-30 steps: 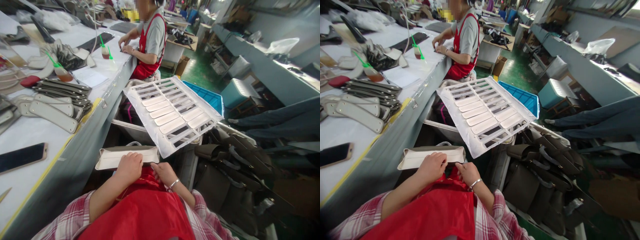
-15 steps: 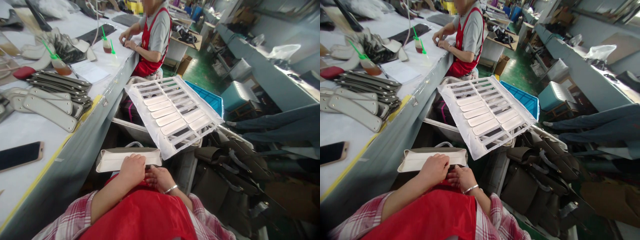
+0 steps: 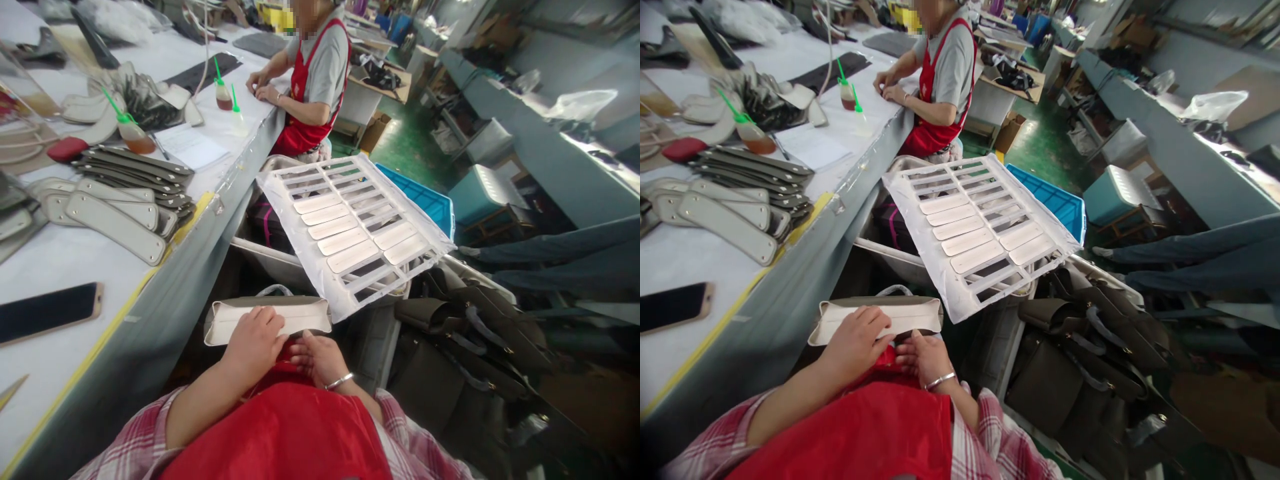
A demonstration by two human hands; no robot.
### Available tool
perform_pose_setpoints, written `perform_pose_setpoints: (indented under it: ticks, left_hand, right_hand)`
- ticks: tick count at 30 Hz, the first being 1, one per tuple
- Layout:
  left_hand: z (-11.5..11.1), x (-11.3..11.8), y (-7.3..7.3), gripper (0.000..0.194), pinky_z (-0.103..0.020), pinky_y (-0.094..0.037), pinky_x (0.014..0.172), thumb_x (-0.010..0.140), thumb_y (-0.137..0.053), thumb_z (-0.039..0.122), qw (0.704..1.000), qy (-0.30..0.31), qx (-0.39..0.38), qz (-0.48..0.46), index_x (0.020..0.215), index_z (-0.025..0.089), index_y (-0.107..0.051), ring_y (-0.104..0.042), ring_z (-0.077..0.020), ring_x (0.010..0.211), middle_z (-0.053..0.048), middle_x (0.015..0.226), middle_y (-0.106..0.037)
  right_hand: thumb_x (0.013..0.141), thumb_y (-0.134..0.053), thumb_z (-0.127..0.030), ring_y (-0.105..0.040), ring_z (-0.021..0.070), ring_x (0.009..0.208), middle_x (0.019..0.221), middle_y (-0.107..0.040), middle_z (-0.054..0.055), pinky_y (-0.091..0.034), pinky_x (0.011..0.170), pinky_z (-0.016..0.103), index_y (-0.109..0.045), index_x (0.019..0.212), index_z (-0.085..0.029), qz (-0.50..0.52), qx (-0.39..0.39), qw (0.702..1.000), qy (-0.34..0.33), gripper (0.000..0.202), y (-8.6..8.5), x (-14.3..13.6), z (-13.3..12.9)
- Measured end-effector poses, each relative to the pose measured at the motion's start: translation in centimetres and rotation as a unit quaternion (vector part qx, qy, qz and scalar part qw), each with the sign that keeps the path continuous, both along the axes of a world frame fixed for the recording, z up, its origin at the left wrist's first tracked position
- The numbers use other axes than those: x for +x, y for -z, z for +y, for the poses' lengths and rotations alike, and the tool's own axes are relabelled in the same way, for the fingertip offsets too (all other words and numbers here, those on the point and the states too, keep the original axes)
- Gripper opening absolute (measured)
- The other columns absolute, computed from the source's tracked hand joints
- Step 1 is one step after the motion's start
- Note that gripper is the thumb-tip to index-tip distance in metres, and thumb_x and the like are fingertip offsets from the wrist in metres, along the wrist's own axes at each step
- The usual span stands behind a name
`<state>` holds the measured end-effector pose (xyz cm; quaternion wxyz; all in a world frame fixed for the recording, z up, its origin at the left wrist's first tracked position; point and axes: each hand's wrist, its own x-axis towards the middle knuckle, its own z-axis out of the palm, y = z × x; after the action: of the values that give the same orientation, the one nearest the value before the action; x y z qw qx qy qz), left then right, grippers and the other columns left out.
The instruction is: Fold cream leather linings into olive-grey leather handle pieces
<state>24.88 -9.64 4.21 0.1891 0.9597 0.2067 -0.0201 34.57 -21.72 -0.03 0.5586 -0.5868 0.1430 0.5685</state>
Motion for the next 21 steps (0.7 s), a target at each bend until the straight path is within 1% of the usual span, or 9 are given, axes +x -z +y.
perform_pose_setpoints:
  ticks: [2,6,9,15,18,21]
  left_hand:
    - [0.2,-0.6,-0.1,0.014,-0.036,-0.039,0.074,0.084,-0.049,0.029,0.999,0.004,0.025,0.022,0.081,0.018,-0.057,-0.049,-0.0229,0.086,-0.006,0.087,-0.056]
    - [0.5,-1.0,0.4,0.015,-0.035,-0.038,0.07,0.086,-0.046,0.027,0.999,0.015,0.021,0.044,0.079,0.019,-0.057,-0.05,-0.0219,0.083,-0.005,0.085,-0.057]
    - [0.6,-0.6,0.6,0.018,-0.034,-0.037,0.069,0.086,-0.043,0.025,0.999,-0.001,0.011,0.042,0.076,0.019,-0.056,-0.051,-0.0211,0.082,-0.005,0.083,-0.058]
    - [1.0,0.3,0.6,0.016,-0.035,-0.039,0.068,0.083,-0.043,0.022,0.998,-0.028,0.008,0.05,0.074,0.018,-0.056,-0.053,-0.0223,0.081,-0.006,0.081,-0.059]
    - [1.2,0.5,0.8,0.018,-0.035,-0.039,0.068,0.083,-0.042,0.022,0.998,-0.032,0.011,0.051,0.075,0.017,-0.057,-0.053,-0.023,0.081,-0.007,0.079,-0.058]
    - [1.6,0.7,1.0,0.019,-0.036,-0.04,0.069,0.082,-0.041,0.022,0.998,-0.025,0.01,0.052,0.075,0.016,-0.057,-0.053,-0.0236,0.08,-0.008,0.078,-0.058]
  right_hand:
    - [0.08,-0.058,-0.04,-0.056,0.0106,0.042,0.061,-0.065,0.007,-0.043,0.039,0.02,-0.058,0.075,-0.009,-0.005,-0.003,1.0,0.001,0.031,-0.2,-0.2,0.1]
    - [0.085,-0.053,-0.034,-0.056,0.0106,0.041,0.059,-0.064,0.007,-0.043,0.038,0.019,-0.058,0.074,-0.009,-0.008,-0.007,1.0,-0.003,0.027,-0.4,-0.5,0.6]
    - [0.087,-0.049,-0.032,-0.056,0.0109,0.04,0.058,-0.064,0.006,-0.042,0.037,0.02,-0.057,0.075,-0.009,-0.003,-0.015,1.0,-0.006,0.027,-0.5,-0.8,1.1]
    - [0.09,-0.043,-0.029,-0.056,0.0108,0.039,0.057,-0.063,0.006,-0.042,0.036,0.019,-0.056,0.075,-0.008,0.001,-0.023,0.999,-0.025,0.028,-0.7,-1.1,2.0]
    - [0.089,-0.044,-0.03,-0.057,0.0111,0.04,0.057,-0.063,0.006,-0.041,0.036,0.019,-0.055,0.075,-0.009,0.008,-0.016,0.999,-0.043,0.027,-0.5,-1.2,2.4]
    - [0.084,-0.05,-0.038,-0.057,0.0119,0.04,0.057,-0.063,0.004,-0.042,0.038,0.021,-0.053,0.074,-0.012,0.005,-0.002,0.998,-0.068,0.028,0.0,-1.4,2.8]
